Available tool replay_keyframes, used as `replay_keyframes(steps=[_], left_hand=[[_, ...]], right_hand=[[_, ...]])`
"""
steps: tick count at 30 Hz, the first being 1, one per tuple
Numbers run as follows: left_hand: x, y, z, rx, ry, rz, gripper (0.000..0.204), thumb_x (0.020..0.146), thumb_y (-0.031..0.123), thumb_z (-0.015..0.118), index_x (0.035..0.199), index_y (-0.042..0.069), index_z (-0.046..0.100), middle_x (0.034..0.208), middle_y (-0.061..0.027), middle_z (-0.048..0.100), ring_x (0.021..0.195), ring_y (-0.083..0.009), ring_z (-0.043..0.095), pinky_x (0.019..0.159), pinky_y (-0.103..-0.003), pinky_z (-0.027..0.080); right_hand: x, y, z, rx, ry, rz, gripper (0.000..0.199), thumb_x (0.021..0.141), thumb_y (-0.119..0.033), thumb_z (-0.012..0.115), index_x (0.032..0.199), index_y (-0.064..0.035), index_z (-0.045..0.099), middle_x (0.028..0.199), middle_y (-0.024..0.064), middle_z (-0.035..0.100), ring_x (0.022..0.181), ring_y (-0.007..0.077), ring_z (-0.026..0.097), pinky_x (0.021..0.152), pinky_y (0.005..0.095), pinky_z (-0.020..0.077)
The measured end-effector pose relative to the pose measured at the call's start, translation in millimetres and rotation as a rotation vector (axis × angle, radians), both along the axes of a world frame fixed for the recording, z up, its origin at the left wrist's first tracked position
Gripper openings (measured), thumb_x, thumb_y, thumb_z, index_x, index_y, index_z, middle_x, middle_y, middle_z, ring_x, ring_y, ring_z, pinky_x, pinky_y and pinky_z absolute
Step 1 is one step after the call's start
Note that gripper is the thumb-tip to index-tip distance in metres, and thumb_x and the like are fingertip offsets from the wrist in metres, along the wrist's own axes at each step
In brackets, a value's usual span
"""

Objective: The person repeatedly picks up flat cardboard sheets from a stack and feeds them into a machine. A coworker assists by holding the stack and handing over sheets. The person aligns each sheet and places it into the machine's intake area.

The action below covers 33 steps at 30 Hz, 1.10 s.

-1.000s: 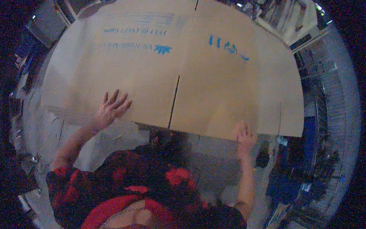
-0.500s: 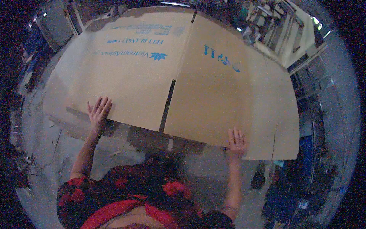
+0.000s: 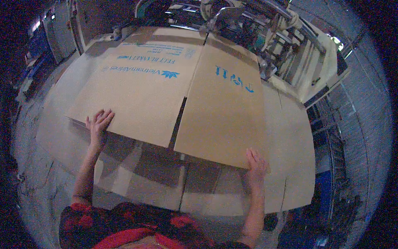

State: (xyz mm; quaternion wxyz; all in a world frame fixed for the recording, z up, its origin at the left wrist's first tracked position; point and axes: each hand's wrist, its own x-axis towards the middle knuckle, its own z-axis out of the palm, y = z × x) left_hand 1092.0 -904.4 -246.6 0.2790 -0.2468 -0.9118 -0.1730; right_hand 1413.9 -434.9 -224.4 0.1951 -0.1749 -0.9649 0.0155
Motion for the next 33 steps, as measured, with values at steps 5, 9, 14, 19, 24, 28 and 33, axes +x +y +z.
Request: replay_keyframes(steps=[5, 9, 14, 19, 24, 28, 33], left_hand=[[-14.6, 9.2, 2.1, -0.048, 0.049, -0.001, 0.032, 0.087, 0.018, 0.056, 0.118, 0.026, 0.061, 0.124, 0.0050, 0.059, 0.119, -0.0210, 0.048, 0.098, -0.063, 0.018], [-15.3, 9.2, -2.6, -0.067, 0.041, 0.006, 0.035, 0.087, 0.017, 0.055, 0.120, 0.027, 0.059, 0.124, 0.0040, 0.059, 0.118, -0.0211, 0.048, 0.096, -0.061, 0.020], [-1.3, -2.4, -16.3, -0.051, 0.187, -0.042, 0.041, 0.084, 0.017, 0.058, 0.124, 0.027, 0.057, 0.125, 0.0033, 0.058, 0.118, -0.0240, 0.048, 0.096, -0.060, 0.021], [17.7, -8.2, -12.1, -0.100, 0.119, -0.057, 0.051, 0.075, 0.024, 0.067, 0.124, 0.029, 0.056, 0.126, 0.0031, 0.057, 0.119, -0.0236, 0.047, 0.094, -0.058, 0.026], [57.6, -24.0, -0.6, -0.116, 0.042, -0.036, 0.052, 0.076, 0.023, 0.067, 0.127, 0.023, 0.055, 0.130, -0.0014, 0.055, 0.121, -0.0254, 0.049, 0.099, -0.047, 0.032], [133.6, -51.2, -13.3, -0.208, 0.160, 0.104, 0.059, 0.077, 0.020, 0.066, 0.133, 0.024, 0.048, 0.136, -0.0014, 0.049, 0.124, -0.0247, 0.045, 0.100, -0.050, 0.031], [289.4, -136.1, -16.6, -0.059, 0.056, 0.180, 0.070, 0.080, 0.008, 0.060, 0.142, 0.027, 0.032, 0.142, -0.0033, 0.039, 0.127, -0.0277, 0.039, 0.099, -0.051, 0.030]], right_hand=[[-29.2, 16.0, -22.0, 0.045, 0.082, 0.036, 0.045, 0.083, 0.001, 0.048, 0.125, -0.0131, 0.055, 0.128, 0.0072, 0.055, 0.121, 0.0252, 0.049, 0.099, 0.0488, 0.0333], [-42.7, 30.9, -38.8, -0.041, 0.127, 0.014, 0.047, 0.082, 0.003, 0.046, 0.126, -0.0129, 0.055, 0.130, 0.0070, 0.053, 0.122, 0.0249, 0.047, 0.101, 0.0471, 0.0317], [-43.7, 51.8, -57.7, -0.108, 0.125, 0.025, 0.046, 0.083, 0.000, 0.045, 0.127, -0.0117, 0.054, 0.132, 0.0076, 0.051, 0.122, 0.0280, 0.047, 0.104, 0.0404, 0.0313], [-38.0, 69.3, -48.4, -0.053, 0.160, 0.122, 0.057, 0.079, 0.006, 0.044, 0.131, -0.0167, 0.051, 0.134, 0.0095, 0.050, 0.120, 0.0281, 0.049, 0.100, 0.0385, 0.0369], [-20.1, 63.5, -23.8, 0.085, 0.134, 0.197, 0.076, 0.069, 0.017, 0.046, 0.133, -0.0238, 0.049, 0.133, 0.0095, 0.050, 0.119, 0.0286, 0.050, 0.100, 0.0383, 0.0387], [44.4, 31.5, -12.6, 0.121, 0.076, 0.133, 0.081, 0.068, 0.017, 0.046, 0.138, -0.0237, 0.041, 0.134, 0.0116, 0.048, 0.120, 0.0310, 0.048, 0.101, 0.0403, 0.0379], [169.1, -23.5, -7.5, 0.108, 0.218, 0.365, 0.074, 0.073, 0.013, 0.043, 0.141, -0.0128, 0.034, 0.144, 0.0171, 0.033, 0.133, 0.0348, 0.031, 0.109, 0.0424, 0.0265]])
